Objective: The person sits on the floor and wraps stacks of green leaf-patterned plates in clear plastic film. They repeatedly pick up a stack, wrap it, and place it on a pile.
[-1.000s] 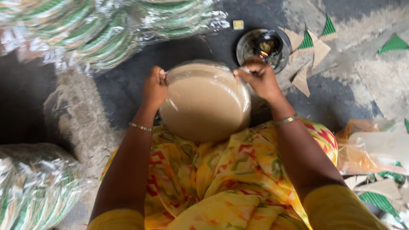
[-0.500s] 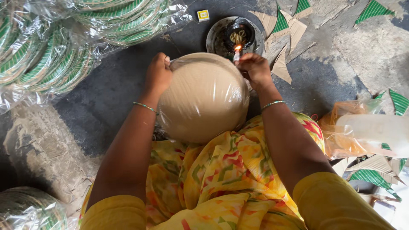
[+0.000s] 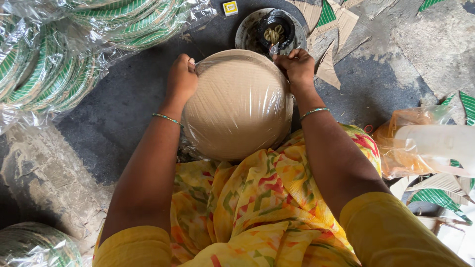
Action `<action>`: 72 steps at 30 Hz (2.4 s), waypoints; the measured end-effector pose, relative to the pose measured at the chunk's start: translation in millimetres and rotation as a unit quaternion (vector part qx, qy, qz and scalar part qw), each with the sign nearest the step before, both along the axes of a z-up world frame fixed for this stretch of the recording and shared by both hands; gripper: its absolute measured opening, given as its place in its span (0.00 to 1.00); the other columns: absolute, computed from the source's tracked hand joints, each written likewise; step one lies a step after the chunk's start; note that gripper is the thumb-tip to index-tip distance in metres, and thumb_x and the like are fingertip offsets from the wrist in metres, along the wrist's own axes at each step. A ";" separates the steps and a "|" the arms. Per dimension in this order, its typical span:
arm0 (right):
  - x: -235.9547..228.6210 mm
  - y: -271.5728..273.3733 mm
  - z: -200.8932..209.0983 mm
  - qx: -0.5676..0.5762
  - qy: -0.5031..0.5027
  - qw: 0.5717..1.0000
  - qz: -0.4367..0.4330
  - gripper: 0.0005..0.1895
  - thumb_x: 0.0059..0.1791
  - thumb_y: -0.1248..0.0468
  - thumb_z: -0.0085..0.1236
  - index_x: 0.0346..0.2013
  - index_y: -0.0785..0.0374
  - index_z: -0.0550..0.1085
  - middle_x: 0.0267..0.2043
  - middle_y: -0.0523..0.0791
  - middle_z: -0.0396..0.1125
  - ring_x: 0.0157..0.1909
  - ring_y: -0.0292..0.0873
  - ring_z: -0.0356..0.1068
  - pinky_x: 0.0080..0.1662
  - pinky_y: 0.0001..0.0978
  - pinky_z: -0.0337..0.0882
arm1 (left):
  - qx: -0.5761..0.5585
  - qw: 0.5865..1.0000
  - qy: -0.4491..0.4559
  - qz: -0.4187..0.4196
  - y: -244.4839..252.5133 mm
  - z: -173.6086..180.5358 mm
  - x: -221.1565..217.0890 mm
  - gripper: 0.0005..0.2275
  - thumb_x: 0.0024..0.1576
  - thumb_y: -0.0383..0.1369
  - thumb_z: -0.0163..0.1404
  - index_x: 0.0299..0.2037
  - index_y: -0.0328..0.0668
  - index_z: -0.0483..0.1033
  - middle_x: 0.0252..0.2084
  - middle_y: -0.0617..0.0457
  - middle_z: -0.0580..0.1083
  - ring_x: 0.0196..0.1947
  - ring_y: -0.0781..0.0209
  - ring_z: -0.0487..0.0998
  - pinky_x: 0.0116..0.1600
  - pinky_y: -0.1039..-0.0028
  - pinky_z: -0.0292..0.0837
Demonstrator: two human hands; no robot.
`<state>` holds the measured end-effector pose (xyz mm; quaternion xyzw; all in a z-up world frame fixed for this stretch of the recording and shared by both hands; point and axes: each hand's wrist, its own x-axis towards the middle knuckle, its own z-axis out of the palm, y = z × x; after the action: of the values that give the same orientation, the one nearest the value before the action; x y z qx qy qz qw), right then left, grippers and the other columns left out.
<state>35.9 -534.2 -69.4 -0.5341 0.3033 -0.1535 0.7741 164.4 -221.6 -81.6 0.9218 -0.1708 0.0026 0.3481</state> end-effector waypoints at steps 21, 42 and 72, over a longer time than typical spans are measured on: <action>-90.2 94.4 147.5 -0.270 -0.103 0.859 0.423 0.28 0.59 0.44 0.41 0.60 0.64 0.71 0.52 0.50 0.70 0.55 0.48 0.71 0.58 0.35 0.69 | -0.145 0.962 -0.212 -0.091 60.6 204.2 -152.4 0.03 0.67 0.20 0.43 0.44 0.32 0.70 0.47 0.43 0.74 0.46 0.47 0.77 0.52 0.65 0.73; -54.8 69.0 156.4 -0.328 -0.249 0.850 0.329 0.03 0.55 0.68 0.63 0.42 0.61 0.82 0.43 0.43 0.73 0.45 0.38 0.72 0.50 0.30 0.73 | -0.332 0.910 0.178 0.172 94.0 80.7 -149.3 0.33 0.67 0.61 0.29 0.50 0.34 0.73 0.42 0.44 0.75 0.41 0.54 0.75 0.48 0.65 0.74; -6.4 9.8 -4.1 -0.059 0.088 0.988 0.116 0.08 0.49 0.63 0.67 0.38 0.64 0.81 0.34 0.44 0.77 0.31 0.35 0.73 0.36 0.25 0.74 | -0.162 0.909 0.352 0.157 68.8 52.2 -145.4 0.40 0.48 0.51 0.63 0.64 0.29 0.62 0.53 0.39 0.73 0.52 0.49 0.77 0.53 0.62 0.75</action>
<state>29.5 -524.4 -73.5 -0.6218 0.2965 -0.0324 0.7242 19.0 -152.8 -29.4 0.8088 0.1124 -0.2395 0.5252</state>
